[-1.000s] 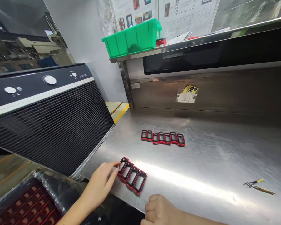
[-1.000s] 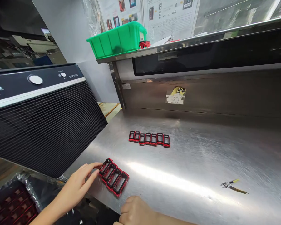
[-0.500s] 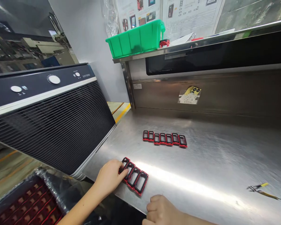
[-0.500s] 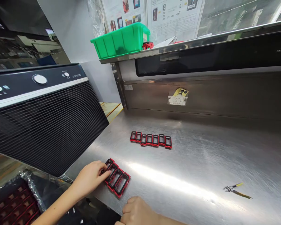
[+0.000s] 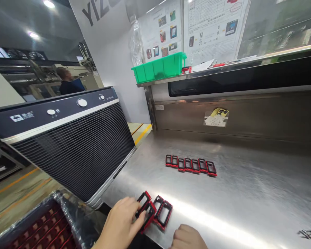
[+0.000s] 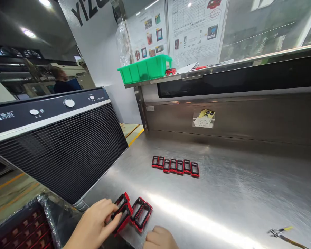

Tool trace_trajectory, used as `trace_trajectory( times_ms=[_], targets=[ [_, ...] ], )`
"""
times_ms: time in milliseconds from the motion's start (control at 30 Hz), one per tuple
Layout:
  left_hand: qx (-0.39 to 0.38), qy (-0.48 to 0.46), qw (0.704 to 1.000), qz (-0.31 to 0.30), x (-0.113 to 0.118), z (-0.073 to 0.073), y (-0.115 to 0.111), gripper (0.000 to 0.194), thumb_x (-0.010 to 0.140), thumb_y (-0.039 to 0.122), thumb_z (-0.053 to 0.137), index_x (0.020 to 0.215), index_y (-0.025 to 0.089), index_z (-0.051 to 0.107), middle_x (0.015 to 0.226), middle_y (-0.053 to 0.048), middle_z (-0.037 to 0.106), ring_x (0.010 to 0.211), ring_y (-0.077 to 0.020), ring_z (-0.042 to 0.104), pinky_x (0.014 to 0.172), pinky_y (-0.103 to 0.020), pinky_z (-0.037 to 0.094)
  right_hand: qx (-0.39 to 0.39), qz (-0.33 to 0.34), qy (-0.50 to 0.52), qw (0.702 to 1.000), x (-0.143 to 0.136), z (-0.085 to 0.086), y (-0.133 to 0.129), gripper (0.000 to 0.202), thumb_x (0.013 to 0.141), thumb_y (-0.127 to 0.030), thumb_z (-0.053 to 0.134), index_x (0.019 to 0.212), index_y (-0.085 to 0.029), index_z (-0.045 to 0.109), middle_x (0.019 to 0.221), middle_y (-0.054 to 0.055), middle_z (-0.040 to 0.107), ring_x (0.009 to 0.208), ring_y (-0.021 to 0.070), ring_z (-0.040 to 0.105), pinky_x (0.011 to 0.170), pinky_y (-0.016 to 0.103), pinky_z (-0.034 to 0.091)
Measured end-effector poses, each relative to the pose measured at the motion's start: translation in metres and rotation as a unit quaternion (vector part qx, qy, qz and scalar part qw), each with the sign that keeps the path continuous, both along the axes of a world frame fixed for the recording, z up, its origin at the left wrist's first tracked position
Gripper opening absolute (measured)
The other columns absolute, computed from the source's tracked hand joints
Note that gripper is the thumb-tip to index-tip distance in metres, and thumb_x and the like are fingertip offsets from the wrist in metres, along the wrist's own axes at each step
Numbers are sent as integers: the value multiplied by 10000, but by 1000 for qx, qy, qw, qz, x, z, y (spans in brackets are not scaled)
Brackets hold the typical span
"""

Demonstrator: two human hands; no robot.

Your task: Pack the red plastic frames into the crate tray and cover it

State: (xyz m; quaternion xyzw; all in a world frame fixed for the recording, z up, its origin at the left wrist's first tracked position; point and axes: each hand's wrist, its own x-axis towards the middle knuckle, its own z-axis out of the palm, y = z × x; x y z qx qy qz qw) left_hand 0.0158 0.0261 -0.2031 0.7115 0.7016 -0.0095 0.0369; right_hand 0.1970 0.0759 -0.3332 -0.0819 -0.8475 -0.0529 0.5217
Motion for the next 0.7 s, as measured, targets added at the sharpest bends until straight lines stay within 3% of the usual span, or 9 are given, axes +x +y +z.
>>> trace_trajectory(
  times_ms=[67,167,267,367,533,700],
  targets=[
    [-27,-26,999,-33,2,4,-11,235,860,294,473,665,206,569,659,-31,615,678,-193,603,631,-294,433,-19,4,62,998,4,17,-4,501,1047,-192,232,620,-179,492,479,-25,513,475,106,460,500,259,287],
    [-76,-64,993,-66,8,14,-24,191,777,259,532,598,209,486,598,5,577,597,-152,551,564,-259,374,-43,31,114,992,12,38,-9,456,1053,-334,228,759,-176,539,698,35,674,686,142,593,632,282,409],
    [-119,-105,985,-63,19,25,-31,188,730,232,550,583,211,433,577,33,523,554,-124,483,541,-244,327,-33,49,100,993,20,47,-13,363,1047,-283,291,835,-188,570,899,43,738,916,138,618,825,279,452],
    [-151,-134,978,-53,31,32,-33,217,707,215,546,570,212,378,582,40,470,585,-127,457,566,-240,318,-14,94,55,994,24,47,-14,226,1021,-248,397,932,-228,604,1024,0,740,1094,124,579,980,278,410],
    [-202,-128,970,-54,38,34,-33,225,682,203,526,548,208,345,594,42,420,622,-136,434,594,-243,311,25,154,11,988,29,45,-11,202,999,-321,450,1001,-263,644,1064,-43,727,1125,127,566,1069,303,344],
    [-214,-124,967,-60,36,42,-41,214,667,186,540,559,200,355,601,51,418,633,-127,436,595,-243,281,34,149,14,988,38,47,-10,245,990,-292,388,1031,-220,618,1032,9,729,1020,148,592,1073,348,325]
  ],
)
